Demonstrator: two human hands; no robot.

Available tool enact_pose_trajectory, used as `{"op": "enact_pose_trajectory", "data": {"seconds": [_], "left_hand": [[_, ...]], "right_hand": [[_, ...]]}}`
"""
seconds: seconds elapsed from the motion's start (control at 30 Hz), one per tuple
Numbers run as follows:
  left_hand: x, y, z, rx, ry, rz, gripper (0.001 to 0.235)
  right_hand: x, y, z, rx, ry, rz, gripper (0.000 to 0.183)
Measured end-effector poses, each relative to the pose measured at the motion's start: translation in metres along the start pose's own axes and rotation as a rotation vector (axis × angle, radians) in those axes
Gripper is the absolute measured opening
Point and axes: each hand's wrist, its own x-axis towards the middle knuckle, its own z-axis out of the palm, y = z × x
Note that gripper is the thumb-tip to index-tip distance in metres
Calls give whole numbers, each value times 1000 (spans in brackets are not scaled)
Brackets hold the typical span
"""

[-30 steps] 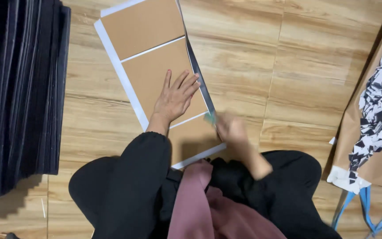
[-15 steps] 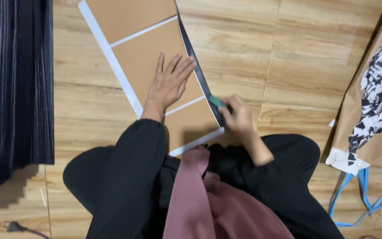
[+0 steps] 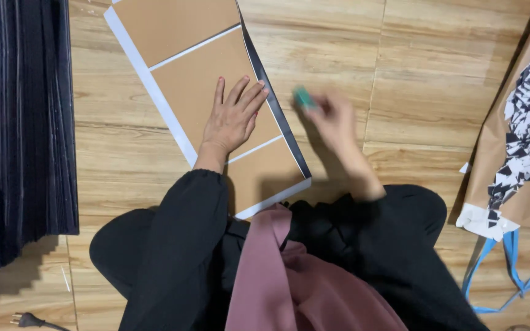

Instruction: Assembling box covers by aligning paper sheets with cardboard templates and smoothing them with a hand tool

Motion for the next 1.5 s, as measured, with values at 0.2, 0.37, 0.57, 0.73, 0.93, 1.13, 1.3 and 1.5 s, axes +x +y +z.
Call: {"op": "enact_pose_trajectory", "data": {"seconds": [0.2, 0.37, 0.57, 0.73, 0.93, 1.13, 1.3, 1.5], "left_hand": [[4, -5, -2, 133, 106, 83, 50], [1, -5, 12, 52, 58, 26, 42], [2, -6, 9, 71, 68, 22, 44], [3, -8, 14, 94, 87, 23, 47], [58, -46, -2, 119, 210, 103, 69], [81, -73, -14, 53, 80, 40, 87], [82, -72, -16, 77, 74, -28, 83], [81, -71, -16, 110, 73, -122, 87]], "right_hand": [[116, -11, 77, -157, 134, -179, 19], [96, -14, 85, -493, -55, -242, 16], [131, 4, 85, -225, -109, -24, 26], [137, 7, 100, -263, 103, -112, 26], [136, 3, 97, -236, 98, -123, 21], [134, -9, 93, -227, 86, -144, 24], [123, -5, 93, -168, 100, -148, 26], [111, 11, 93, -10, 104, -57, 27]]}}
